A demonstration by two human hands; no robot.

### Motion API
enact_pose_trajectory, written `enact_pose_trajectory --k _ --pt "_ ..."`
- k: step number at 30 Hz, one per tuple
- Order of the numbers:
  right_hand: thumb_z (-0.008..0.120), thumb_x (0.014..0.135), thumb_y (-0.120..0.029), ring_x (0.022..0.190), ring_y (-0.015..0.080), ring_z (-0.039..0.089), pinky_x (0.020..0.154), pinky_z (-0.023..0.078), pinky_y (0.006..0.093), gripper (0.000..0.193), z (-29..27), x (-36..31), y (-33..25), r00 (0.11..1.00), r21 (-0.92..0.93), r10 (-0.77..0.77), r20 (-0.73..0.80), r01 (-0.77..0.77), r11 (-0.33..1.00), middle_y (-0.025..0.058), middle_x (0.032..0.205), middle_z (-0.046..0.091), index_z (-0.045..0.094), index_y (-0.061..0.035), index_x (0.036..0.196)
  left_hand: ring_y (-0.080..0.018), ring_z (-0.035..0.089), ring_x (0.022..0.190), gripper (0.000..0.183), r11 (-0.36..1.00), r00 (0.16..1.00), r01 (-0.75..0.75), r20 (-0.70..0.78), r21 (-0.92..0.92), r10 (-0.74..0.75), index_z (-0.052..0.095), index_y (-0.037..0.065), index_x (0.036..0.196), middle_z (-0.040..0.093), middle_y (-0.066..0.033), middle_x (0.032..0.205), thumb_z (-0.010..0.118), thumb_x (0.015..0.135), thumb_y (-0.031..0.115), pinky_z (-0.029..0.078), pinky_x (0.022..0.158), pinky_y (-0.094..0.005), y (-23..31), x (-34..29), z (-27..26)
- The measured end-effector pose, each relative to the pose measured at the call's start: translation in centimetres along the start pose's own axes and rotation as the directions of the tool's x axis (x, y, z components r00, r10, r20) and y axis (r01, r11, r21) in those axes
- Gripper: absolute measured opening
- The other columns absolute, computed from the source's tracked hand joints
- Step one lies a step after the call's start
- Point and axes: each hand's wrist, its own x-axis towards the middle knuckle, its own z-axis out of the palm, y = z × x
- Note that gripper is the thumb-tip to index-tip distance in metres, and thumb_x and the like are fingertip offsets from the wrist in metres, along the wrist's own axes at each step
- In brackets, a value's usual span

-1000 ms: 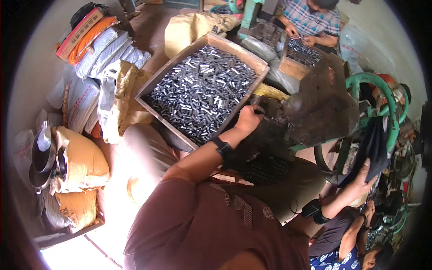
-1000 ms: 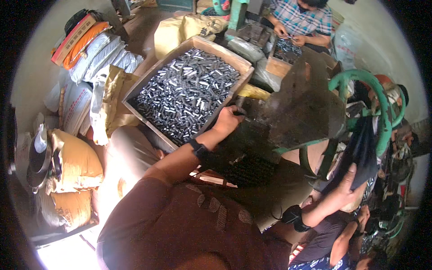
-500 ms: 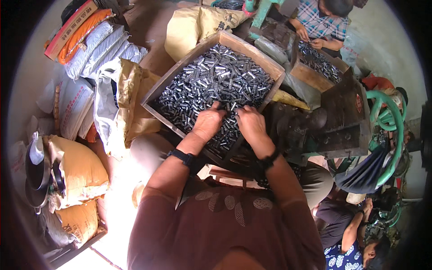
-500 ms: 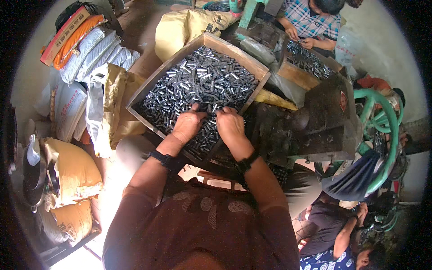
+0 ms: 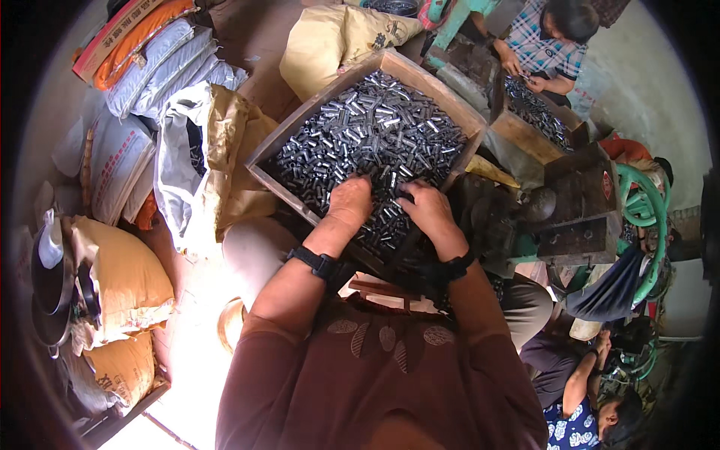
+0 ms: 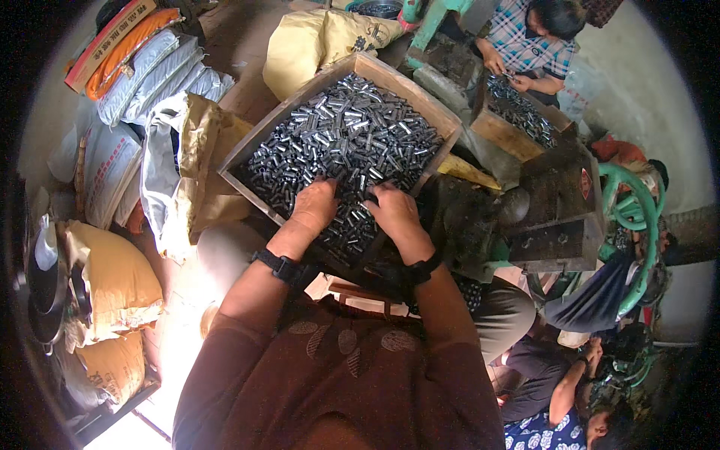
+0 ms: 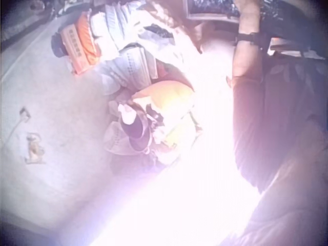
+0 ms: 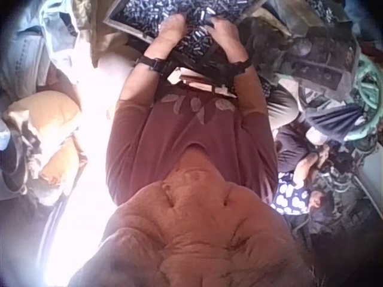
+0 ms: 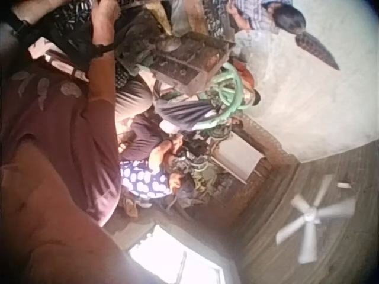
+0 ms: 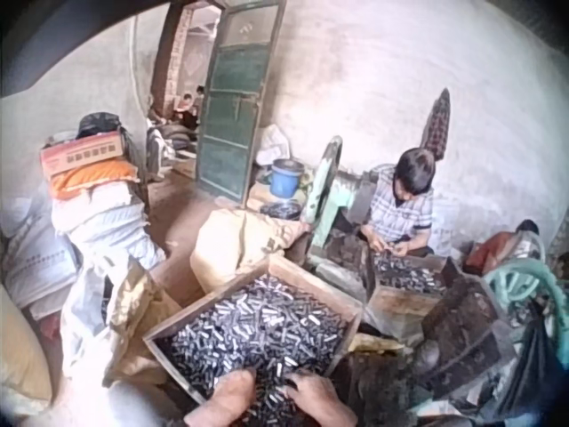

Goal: Operating a manual metal fabrication machine to process small cylindrical components.

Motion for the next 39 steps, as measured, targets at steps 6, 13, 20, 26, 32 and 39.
enact_pose_trajectory --k 6,13,20,26,32,39 --pt "0.060 0.076 -0.018 0.087 0.0290 0.057 0.073 0.047 0.0380 0.018 0.2 1.0 -0.7 0.990 -0.046 0.034 -0.140 -0.041 0.998 0.0099 0.096 0.059 0.063 -0.0099 0.091 -0.0318 0.061 0.082 0.016 0.998 0.999 -0.021 -0.043 0.055 0.023 0.059 0.004 0.088 0.062 -0.0169 0.086 0.056 0.072 0.009 0.049 0.071 -0.0392 -0.4 -0.3 0.5" --pt "0.058 0.065 -0.004 0.090 0.0265 0.054 0.071 0.048 0.0339 0.021 2.7 4.5 -0.3 0.955 -0.404 -0.291 -0.055 0.245 0.881 0.0106 0.096 0.057 0.064 -0.0073 0.086 -0.0310 0.061 0.080 0.015 0.993 0.998 -0.056 -0.034 0.104 0.060 0.061 0.006 0.084 0.063 -0.0163 0.080 0.052 0.072 0.005 0.049 0.071 -0.0390 0.4 -0.8 -0.3" --pt "0.062 0.072 -0.013 0.089 0.0288 0.057 0.071 0.048 0.0348 0.018 0.8 1.9 -1.6 0.960 -0.215 -0.150 -0.235 0.099 0.972 0.0104 0.094 0.059 0.064 -0.0105 0.090 -0.0320 0.061 0.083 0.023 0.935 0.991 -0.107 -0.111 -0.337 0.073 0.064 0.004 0.092 0.062 -0.0192 0.082 0.061 0.069 0.007 0.047 0.074 -0.0363 -0.2 -0.5 -0.3" --pt "0.063 0.078 -0.015 0.065 0.0199 0.060 0.057 0.046 0.0291 0.018 -1.1 -2.0 -0.1 0.966 0.554 0.181 -0.183 -0.051 0.831 0.0069 0.079 0.063 0.062 -0.0054 0.093 -0.0100 0.051 0.053 0.014 0.676 0.992 -0.036 0.055 -0.736 0.112 0.063 0.001 0.087 0.060 -0.0066 0.065 0.062 0.076 0.009 0.042 0.049 -0.0242 1.0 -0.7 -0.4" --pt "0.061 0.082 -0.013 0.057 0.0068 0.055 0.048 0.042 0.0196 0.014 -2.3 -5.1 0.0 0.934 0.856 0.356 0.011 -0.193 0.480 0.0018 0.071 0.061 0.061 -0.0006 0.089 -0.0026 0.038 0.040 0.010 0.212 0.942 0.273 0.305 -0.938 0.138 0.056 0.005 0.088 0.058 -0.0041 0.064 0.061 0.081 0.009 0.023 0.032 -0.0158 2.7 -2.7 -0.8" --pt "0.059 0.083 -0.013 0.060 0.0071 0.056 0.049 0.043 0.0194 0.015 -2.8 -7.1 0.0 0.914 0.893 0.405 -0.004 -0.179 0.414 0.0017 0.073 0.061 0.062 -0.0003 0.090 -0.0027 0.037 0.044 0.010 -0.006 0.907 0.387 0.379 -0.922 0.181 0.055 0.006 0.091 0.058 -0.0033 0.071 0.059 0.081 0.005 0.026 0.037 -0.0158 3.9 -4.3 -1.1"
